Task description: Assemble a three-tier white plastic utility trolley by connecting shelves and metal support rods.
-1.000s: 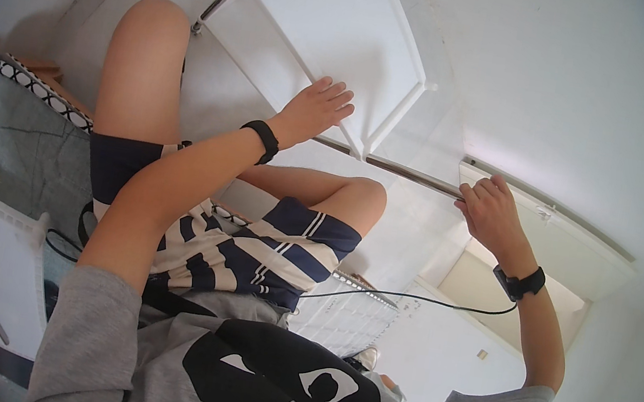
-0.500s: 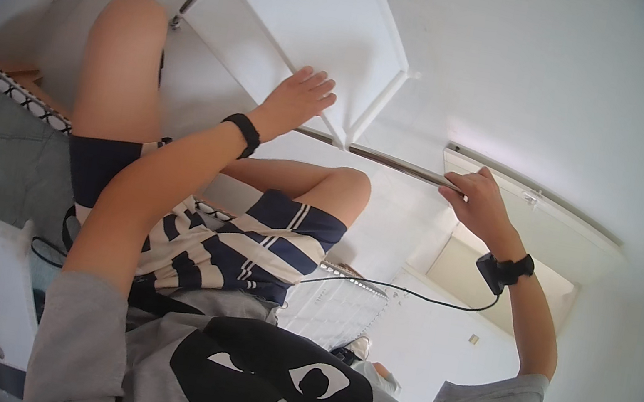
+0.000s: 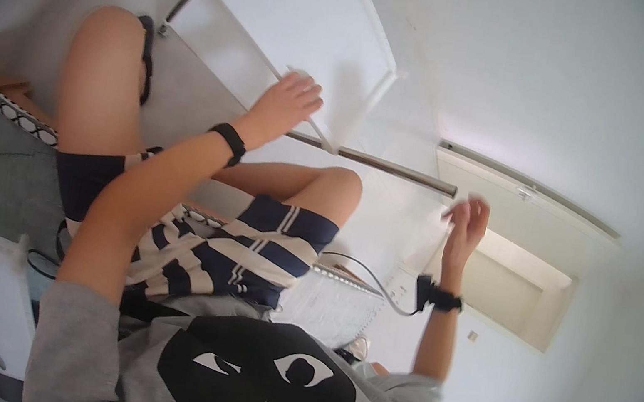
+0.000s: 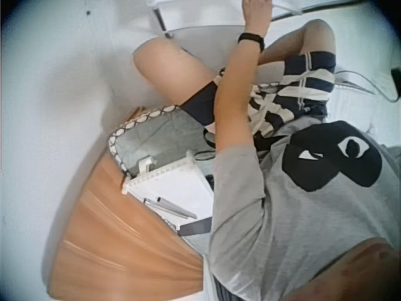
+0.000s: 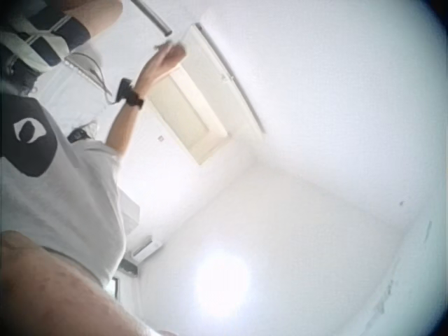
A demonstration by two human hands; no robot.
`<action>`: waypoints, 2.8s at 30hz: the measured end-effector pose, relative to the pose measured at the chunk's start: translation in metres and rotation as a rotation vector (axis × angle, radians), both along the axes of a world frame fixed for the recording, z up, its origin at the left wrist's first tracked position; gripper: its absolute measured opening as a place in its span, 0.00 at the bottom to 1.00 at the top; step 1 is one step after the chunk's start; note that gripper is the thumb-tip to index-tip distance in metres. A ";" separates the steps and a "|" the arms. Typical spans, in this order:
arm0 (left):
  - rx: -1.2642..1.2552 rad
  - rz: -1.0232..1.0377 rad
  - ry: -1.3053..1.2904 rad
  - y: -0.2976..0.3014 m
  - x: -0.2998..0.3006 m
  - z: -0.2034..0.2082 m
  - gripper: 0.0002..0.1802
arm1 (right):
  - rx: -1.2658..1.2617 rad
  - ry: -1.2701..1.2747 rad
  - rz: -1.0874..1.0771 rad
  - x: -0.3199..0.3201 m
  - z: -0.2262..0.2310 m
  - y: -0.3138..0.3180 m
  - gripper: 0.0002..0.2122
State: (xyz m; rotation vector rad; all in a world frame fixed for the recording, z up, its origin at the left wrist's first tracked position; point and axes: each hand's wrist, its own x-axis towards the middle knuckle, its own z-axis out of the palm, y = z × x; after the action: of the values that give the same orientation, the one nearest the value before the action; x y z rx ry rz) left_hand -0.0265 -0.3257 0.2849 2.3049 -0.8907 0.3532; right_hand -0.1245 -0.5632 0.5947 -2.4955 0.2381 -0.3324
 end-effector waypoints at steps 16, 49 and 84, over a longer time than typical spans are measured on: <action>0.033 -0.001 -0.033 0.007 0.005 0.014 0.23 | 0.579 -0.525 -0.594 0.053 -0.089 0.095 0.18; -0.018 -0.012 0.014 0.006 0.006 0.015 0.21 | 0.986 0.184 0.429 0.060 -0.068 -0.008 0.15; -0.157 0.038 -0.008 -0.005 0.001 0.005 0.16 | -0.472 1.803 -0.152 0.167 0.007 0.060 0.20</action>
State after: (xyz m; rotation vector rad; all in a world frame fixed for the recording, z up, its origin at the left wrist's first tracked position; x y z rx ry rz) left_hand -0.0253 -0.3309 0.2903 2.1795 -0.7953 0.4339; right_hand 0.0425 -0.5030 0.6015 -2.3718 1.0793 2.0597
